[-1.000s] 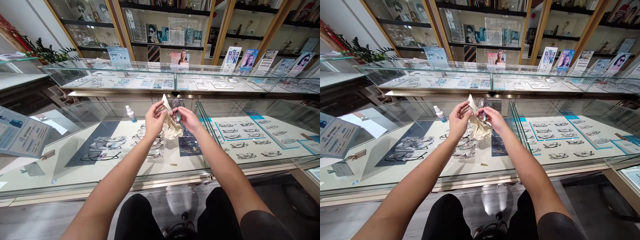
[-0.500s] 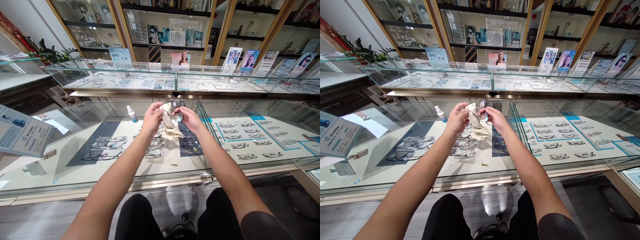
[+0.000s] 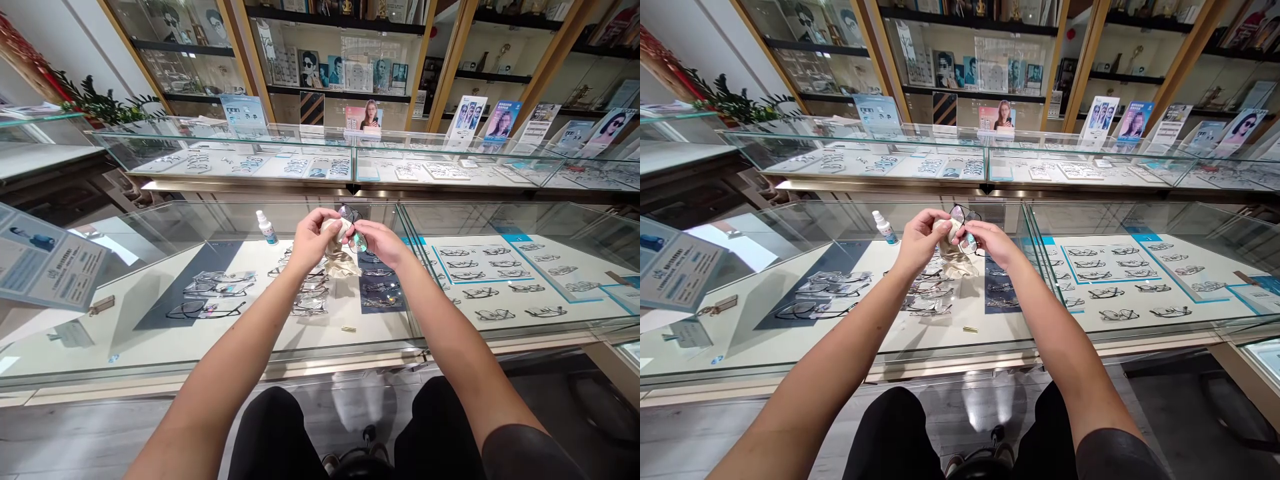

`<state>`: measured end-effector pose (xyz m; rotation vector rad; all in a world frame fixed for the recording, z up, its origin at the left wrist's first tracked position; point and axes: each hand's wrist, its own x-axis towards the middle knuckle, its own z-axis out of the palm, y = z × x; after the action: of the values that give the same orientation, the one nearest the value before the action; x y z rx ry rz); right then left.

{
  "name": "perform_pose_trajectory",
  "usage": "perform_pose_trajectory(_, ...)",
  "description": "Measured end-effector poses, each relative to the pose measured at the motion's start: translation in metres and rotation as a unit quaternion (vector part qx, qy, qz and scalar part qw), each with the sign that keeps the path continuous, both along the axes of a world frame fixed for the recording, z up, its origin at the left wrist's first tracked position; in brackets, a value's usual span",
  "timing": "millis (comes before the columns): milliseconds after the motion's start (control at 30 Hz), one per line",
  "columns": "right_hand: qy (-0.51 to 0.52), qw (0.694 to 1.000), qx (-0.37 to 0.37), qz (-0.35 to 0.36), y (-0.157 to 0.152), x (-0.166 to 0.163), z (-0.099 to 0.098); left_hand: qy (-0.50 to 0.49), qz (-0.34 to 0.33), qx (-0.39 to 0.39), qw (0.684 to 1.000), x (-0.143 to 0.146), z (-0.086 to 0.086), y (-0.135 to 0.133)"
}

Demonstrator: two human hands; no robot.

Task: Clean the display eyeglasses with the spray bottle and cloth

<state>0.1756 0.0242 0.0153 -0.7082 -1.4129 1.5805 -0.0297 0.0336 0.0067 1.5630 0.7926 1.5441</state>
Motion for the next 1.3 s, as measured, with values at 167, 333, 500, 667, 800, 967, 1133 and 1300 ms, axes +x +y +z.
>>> perform_pose_trajectory(167, -0.019, 0.999, 0.015, 0.022, 0.0, 0.0, -0.002, 0.006, 0.013, 0.017, 1.0, 0.001, 0.0, -0.001)
perform_pose_trajectory(333, -0.026, 0.999, 0.035, 0.029, -0.001, -0.001, -0.001, 0.063, 0.078, 0.05, 0.994, 0.001, -0.002, -0.003)
perform_pose_trajectory(500, -0.039, 0.998, 0.047, 0.02, -0.003, -0.001, 0.001, 0.133, 0.244, 0.098, 0.955, 0.0, 0.003, -0.012)
perform_pose_trajectory(667, -0.031, 0.998, 0.052, 0.021, -0.004, -0.002, 0.002, 0.186, 0.213, 0.029, 0.959, -0.001, 0.008, -0.023)
perform_pose_trajectory(800, -0.03, 0.997, 0.059, 0.024, -0.005, -0.001, 0.002, 0.184, 0.158, -0.011, 0.97, -0.001, 0.008, -0.023)
perform_pose_trajectory(967, -0.02, 0.997, 0.068, 0.042, -0.004, 0.0, 0.001, 0.094, 0.043, -0.087, 0.991, 0.002, 0.005, -0.014)
perform_pose_trajectory(1133, -0.005, 0.997, 0.064, 0.051, -0.005, 0.001, 0.001, -0.02, -0.056, -0.135, 0.989, 0.006, 0.004, -0.01)
perform_pose_trajectory(1300, -0.009, 0.997, 0.064, 0.048, -0.007, 0.001, 0.004, -0.088, -0.114, -0.167, 0.975, 0.007, 0.004, -0.009)
